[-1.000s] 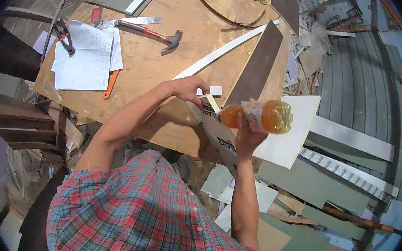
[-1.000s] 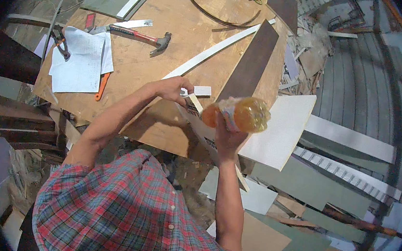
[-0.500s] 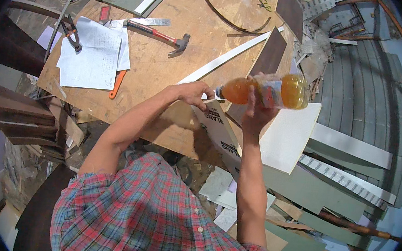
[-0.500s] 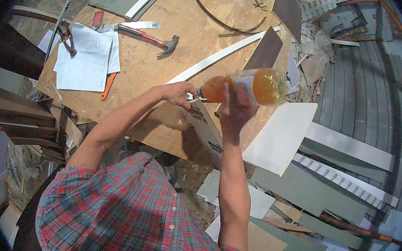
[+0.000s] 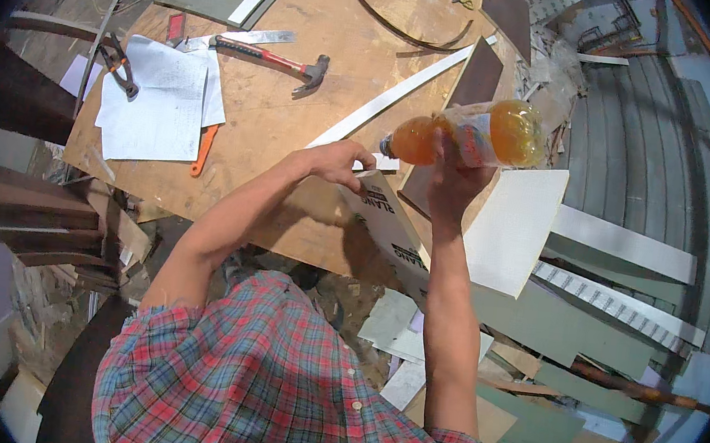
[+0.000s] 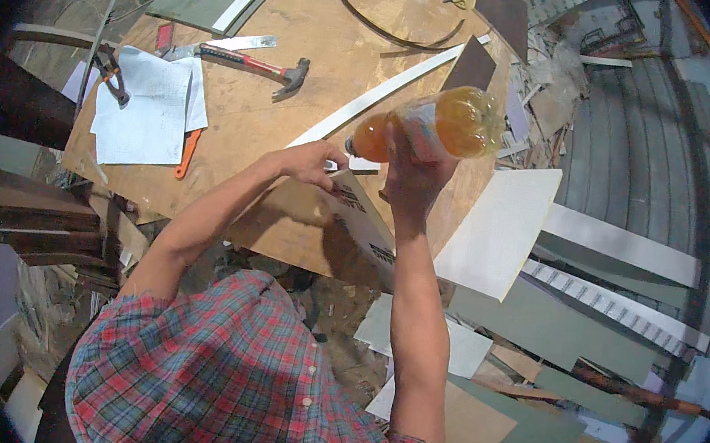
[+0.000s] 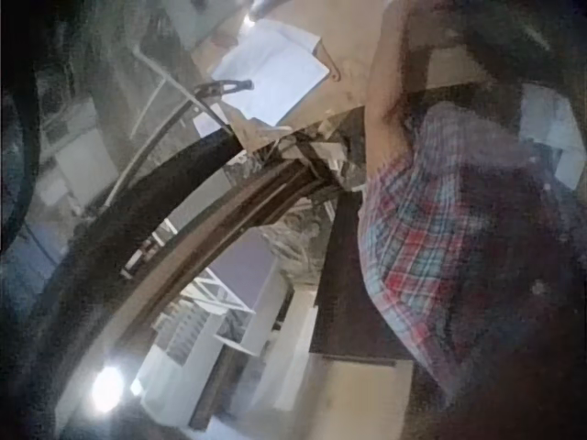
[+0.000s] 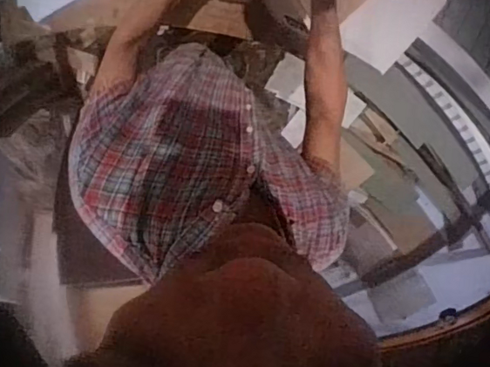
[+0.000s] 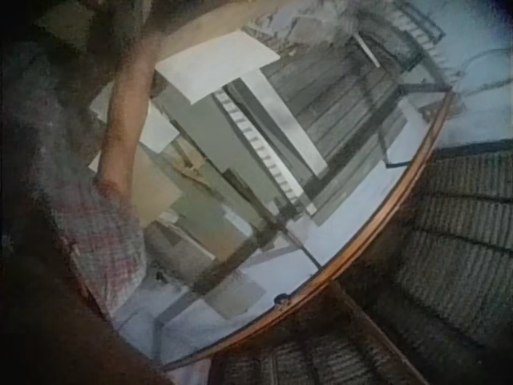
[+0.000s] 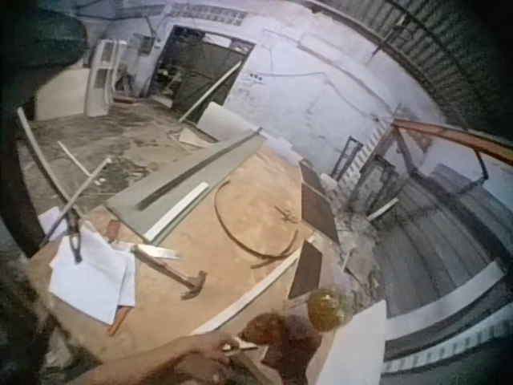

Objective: The person applies adhesive from a bottle onto the edges of wooden panels and then uses a black strip to line the edges.

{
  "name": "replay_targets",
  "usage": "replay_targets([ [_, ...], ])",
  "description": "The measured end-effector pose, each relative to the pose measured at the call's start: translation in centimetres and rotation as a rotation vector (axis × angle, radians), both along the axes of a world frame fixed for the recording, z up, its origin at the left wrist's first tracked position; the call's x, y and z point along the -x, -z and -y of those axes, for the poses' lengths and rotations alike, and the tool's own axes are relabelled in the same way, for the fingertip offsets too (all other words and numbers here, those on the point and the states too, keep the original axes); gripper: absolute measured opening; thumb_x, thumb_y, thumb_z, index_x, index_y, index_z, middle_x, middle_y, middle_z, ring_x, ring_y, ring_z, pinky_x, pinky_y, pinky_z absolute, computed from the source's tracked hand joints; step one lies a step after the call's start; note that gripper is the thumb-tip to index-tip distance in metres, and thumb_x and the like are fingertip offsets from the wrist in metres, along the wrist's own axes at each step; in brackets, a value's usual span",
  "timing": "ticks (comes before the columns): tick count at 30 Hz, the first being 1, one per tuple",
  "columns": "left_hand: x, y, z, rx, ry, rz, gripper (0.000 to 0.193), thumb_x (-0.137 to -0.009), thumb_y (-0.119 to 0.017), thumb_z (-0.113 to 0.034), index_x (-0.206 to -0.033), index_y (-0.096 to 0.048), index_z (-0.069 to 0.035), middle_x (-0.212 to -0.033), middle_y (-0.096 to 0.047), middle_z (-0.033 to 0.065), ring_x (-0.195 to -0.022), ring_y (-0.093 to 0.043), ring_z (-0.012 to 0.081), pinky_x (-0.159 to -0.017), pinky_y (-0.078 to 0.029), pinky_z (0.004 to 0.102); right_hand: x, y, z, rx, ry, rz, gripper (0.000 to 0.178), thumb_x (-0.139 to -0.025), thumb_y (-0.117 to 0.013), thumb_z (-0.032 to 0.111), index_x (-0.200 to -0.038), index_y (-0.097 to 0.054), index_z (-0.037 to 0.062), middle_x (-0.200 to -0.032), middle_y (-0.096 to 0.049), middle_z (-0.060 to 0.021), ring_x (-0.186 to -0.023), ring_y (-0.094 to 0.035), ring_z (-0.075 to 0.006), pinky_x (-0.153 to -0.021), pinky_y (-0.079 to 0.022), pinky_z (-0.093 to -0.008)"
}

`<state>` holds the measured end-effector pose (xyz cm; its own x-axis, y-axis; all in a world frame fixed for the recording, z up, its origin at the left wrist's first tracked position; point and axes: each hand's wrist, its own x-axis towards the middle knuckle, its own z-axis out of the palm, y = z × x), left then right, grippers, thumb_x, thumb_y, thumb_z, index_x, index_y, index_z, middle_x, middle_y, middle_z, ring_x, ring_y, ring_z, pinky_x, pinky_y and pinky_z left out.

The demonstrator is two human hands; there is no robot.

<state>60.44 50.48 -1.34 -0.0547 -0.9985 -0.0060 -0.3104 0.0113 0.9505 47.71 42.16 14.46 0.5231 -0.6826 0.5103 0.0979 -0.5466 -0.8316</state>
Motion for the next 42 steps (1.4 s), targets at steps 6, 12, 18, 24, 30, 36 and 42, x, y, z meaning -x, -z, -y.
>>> replay_targets([
  [6, 0.3, 0.1, 0.3, 0.059, -0.034, 0.060, 0.049, -0.063, -0.083, -0.027, -0.105, -0.070, -0.006, -0.105, -0.065, 0.0158, -0.101, -0.061, 0.0302, -0.088, -0.048, 0.0386, 3.0, 2.2, -0.3, -0.075, -0.033, -0.019, 0.045, -0.077, -0.081, 0.007, -0.114, -0.056, 0.0001, -0.107, -0.064, -0.0084, -0.099, -0.063, -0.0177, -0.086, -0.052, -0.0336],
  [12, 0.0, -0.2, 0.5, 0.024, -0.037, 0.112, 0.048, -0.063, -0.082, -0.026, -0.102, -0.068, -0.001, -0.109, -0.064, 0.0176, -0.106, -0.059, 0.0325, -0.093, -0.046, 0.0392, 7.0, 1.7, -0.1, 0.127, 0.089, -0.344, 0.043, -0.077, -0.080, 0.006, -0.114, -0.057, 0.0008, -0.106, -0.064, -0.0086, -0.100, -0.064, -0.0182, -0.087, -0.053, -0.0332],
  [18, -0.1, 0.8, 0.7, 0.044, -0.022, 0.100, 0.044, -0.062, -0.083, -0.023, -0.099, -0.069, -0.004, -0.101, -0.066, 0.0156, -0.100, -0.061, 0.0309, -0.091, -0.046, 0.0374, 16.8, 1.6, -0.2, -0.138, 0.128, -0.312, 0.044, -0.078, -0.077, 0.000, -0.118, -0.058, -0.0011, -0.115, -0.065, -0.0126, -0.108, -0.063, -0.0230, -0.095, -0.050, -0.0382],
  [24, 0.1, 0.9, 0.9, 0.098, -0.051, 0.140, 0.040, -0.065, -0.083, -0.026, -0.096, -0.068, -0.005, -0.095, -0.067, 0.0147, -0.095, -0.062, 0.0286, -0.087, -0.047, 0.0371, 27.7, 2.1, -1.3, -0.046, 0.404, -0.277, 0.054, -0.079, -0.075, -0.002, -0.128, -0.051, -0.0009, -0.126, -0.059, -0.0110, -0.112, -0.059, -0.0200, -0.098, -0.048, -0.0353],
  [30, 0.3, -0.2, 1.1, 0.065, -0.011, 0.124, 0.039, -0.065, -0.082, -0.019, -0.097, -0.068, -0.002, -0.095, -0.068, 0.0132, -0.094, -0.063, 0.0257, -0.086, -0.047, 0.0366, 42.4, 3.9, -2.2, 0.081, 0.740, -0.250, 0.058, -0.078, -0.079, 0.002, -0.128, -0.051, -0.0014, -0.126, -0.059, -0.0128, -0.112, -0.059, -0.0199, -0.098, -0.047, -0.0365],
  [36, 0.2, 0.2, 1.4, -0.040, -0.008, 0.091, 0.040, -0.064, -0.081, -0.019, -0.097, -0.068, -0.001, -0.098, -0.067, 0.0123, -0.095, -0.063, 0.0239, -0.088, -0.047, 0.0351, 51.7, 4.8, -6.3, 0.118, 1.351, -0.436, 0.064, -0.080, -0.080, 0.016, -0.130, -0.046, -0.0068, -0.129, -0.054, -0.0205, -0.117, -0.055, -0.0286, -0.098, -0.046, -0.0405],
  [42, 0.8, -2.4, 0.6, -0.041, -0.031, 0.165, 0.060, -0.063, -0.082, -0.020, -0.117, -0.063, -0.004, -0.116, -0.063, 0.0128, -0.111, -0.058, 0.0249, -0.098, -0.044, 0.0369, 59.5, 15.4, -17.7, -0.272, 1.669, 0.181, 0.060, -0.085, -0.075, 0.026, -0.129, -0.050, -0.0065, -0.119, -0.058, -0.0225, -0.104, -0.059, -0.0296, -0.086, -0.051, -0.0448],
])
